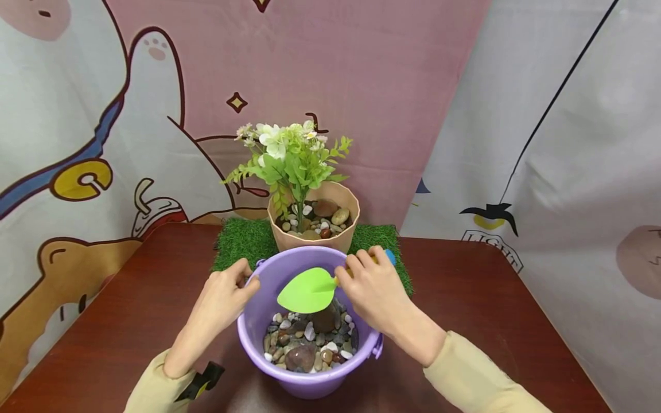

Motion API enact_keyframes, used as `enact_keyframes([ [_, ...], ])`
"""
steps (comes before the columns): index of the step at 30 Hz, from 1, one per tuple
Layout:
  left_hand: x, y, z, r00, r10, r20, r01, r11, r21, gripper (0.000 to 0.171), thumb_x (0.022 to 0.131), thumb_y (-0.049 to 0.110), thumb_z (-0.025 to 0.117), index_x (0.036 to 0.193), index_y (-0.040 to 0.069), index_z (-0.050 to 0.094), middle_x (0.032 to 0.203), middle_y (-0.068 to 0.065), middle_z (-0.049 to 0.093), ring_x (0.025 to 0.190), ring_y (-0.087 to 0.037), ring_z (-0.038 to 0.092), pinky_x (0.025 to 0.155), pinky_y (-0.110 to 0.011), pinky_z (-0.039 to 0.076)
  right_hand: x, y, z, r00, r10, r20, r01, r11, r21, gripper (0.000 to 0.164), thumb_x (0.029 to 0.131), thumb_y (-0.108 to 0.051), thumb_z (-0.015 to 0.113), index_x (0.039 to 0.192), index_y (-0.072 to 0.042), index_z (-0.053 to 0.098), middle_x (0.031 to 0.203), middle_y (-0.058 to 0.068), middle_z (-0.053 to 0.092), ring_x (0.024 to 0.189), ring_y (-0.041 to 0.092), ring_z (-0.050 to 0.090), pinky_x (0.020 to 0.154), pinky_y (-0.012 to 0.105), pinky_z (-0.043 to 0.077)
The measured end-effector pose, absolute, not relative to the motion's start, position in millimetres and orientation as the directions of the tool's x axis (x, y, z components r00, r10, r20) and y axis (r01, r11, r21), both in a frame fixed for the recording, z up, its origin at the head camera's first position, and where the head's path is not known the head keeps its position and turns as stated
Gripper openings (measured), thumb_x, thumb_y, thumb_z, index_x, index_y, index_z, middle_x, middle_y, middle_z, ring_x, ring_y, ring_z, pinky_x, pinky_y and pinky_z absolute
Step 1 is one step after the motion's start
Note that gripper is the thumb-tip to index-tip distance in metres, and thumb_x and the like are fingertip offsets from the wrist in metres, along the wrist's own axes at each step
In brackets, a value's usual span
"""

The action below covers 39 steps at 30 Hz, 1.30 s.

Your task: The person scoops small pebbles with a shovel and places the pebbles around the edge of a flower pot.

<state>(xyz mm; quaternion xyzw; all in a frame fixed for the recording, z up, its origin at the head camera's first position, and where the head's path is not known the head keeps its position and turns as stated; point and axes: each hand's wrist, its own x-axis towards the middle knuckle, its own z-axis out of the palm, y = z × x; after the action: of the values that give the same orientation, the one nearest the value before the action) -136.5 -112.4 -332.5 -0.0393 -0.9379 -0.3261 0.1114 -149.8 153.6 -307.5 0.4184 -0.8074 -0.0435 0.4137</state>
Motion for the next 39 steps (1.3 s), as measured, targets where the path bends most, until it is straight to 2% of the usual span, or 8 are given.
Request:
enact_keyframes([
  [8,-136,-112,-331,-0.974,-0.001,0.227,0.139,0.787,0.6,0.01,0.083,0.021,0.056,0.078,0.013,0.053,0.051,0.001,0.037,0.047,-0.014,0.038,0.046,-0.027,0.028,-144,145,-313,-0.433,-0.766,0.475,-0.585,0.64,0.499,0.019,0.066,-0.01,0.073,0.073,-0.012,0.056,0.065,0.004,0.054,0.058,0.023,0.052,0.061,0.032,0.034],
  [15,-136,-112,-330,-0.975,-0.004,0.223,0.134,0.789,0.599,0.01,0.084,0.021,0.057,0.08,0.013,0.054,0.052,0.001,0.037,0.046,-0.014,0.037,0.046,-0.027,0.028,-141,140,-314,-0.448,-0.766,0.462,-0.619,0.638,0.457,0.037,0.067,-0.039,0.079,0.069,-0.012,0.054,0.061,0.0,0.052,0.052,0.015,0.05,0.043,0.029,0.039],
  [19,-136,-113,-330,-0.976,0.004,0.216,0.136,0.788,0.601,0.009,0.084,0.021,0.057,0.081,0.013,0.055,0.051,0.001,0.036,0.046,-0.013,0.036,0.045,-0.027,0.028,-141,142,-314,-0.442,-0.722,0.533,-0.617,0.676,0.404,0.04,0.065,-0.042,0.081,0.068,-0.013,0.054,0.061,-0.002,0.052,0.051,0.014,0.049,0.041,0.029,0.038],
  [21,-137,-113,-330,-0.975,0.015,0.221,0.148,0.786,0.6,0.009,0.083,0.02,0.058,0.08,0.012,0.055,0.052,0.002,0.036,0.046,-0.013,0.036,0.045,-0.026,0.028,-142,145,-314,-0.467,-0.657,0.591,-0.624,0.719,0.307,0.032,0.068,-0.035,0.081,0.07,-0.013,0.057,0.062,-0.004,0.056,0.051,0.012,0.05,0.043,0.027,0.038],
  [26,-145,-119,-320,-0.984,0.09,0.153,0.166,0.766,0.621,0.009,0.084,0.019,0.057,0.078,0.013,0.057,0.058,0.001,0.045,0.053,-0.013,0.04,0.05,-0.026,0.03,-157,155,-309,-0.689,-0.382,0.616,-0.602,0.775,-0.194,0.002,0.082,-0.013,0.07,0.08,-0.013,0.07,0.067,-0.005,0.065,0.054,0.003,0.05,0.05,0.02,0.04],
  [30,-167,-128,-310,-0.989,0.149,0.006,0.115,0.733,0.67,0.021,0.092,0.03,0.051,0.084,0.012,0.059,0.073,-0.003,0.061,0.063,-0.013,0.052,0.059,-0.029,0.04,-185,163,-300,-0.846,-0.192,0.497,-0.457,0.743,-0.49,0.013,0.09,-0.017,0.061,0.094,-0.008,0.069,0.067,0.002,0.066,0.054,0.005,0.052,0.053,0.022,0.042],
  [35,-208,-129,-306,-0.981,0.148,-0.126,0.003,0.658,0.753,0.046,0.097,0.044,0.041,0.119,0.005,0.054,0.109,-0.013,0.066,0.087,-0.02,0.067,0.08,-0.036,0.05,-222,167,-295,-0.961,-0.113,0.251,-0.249,0.744,-0.62,0.044,0.096,-0.034,0.051,0.124,-0.002,0.055,0.082,0.012,0.069,0.059,0.011,0.058,0.058,0.027,0.044],
  [39,-239,-123,-308,-0.969,0.159,-0.19,-0.069,0.565,0.822,0.062,0.097,0.049,0.037,0.139,0.002,0.039,0.116,-0.018,0.064,0.088,-0.021,0.068,0.069,-0.026,0.05,-244,166,-299,-0.989,-0.113,0.093,-0.146,0.766,-0.625,0.062,0.096,-0.043,0.046,0.138,0.001,0.041,0.093,0.016,0.067,0.065,0.015,0.061,0.062,0.027,0.046],
])
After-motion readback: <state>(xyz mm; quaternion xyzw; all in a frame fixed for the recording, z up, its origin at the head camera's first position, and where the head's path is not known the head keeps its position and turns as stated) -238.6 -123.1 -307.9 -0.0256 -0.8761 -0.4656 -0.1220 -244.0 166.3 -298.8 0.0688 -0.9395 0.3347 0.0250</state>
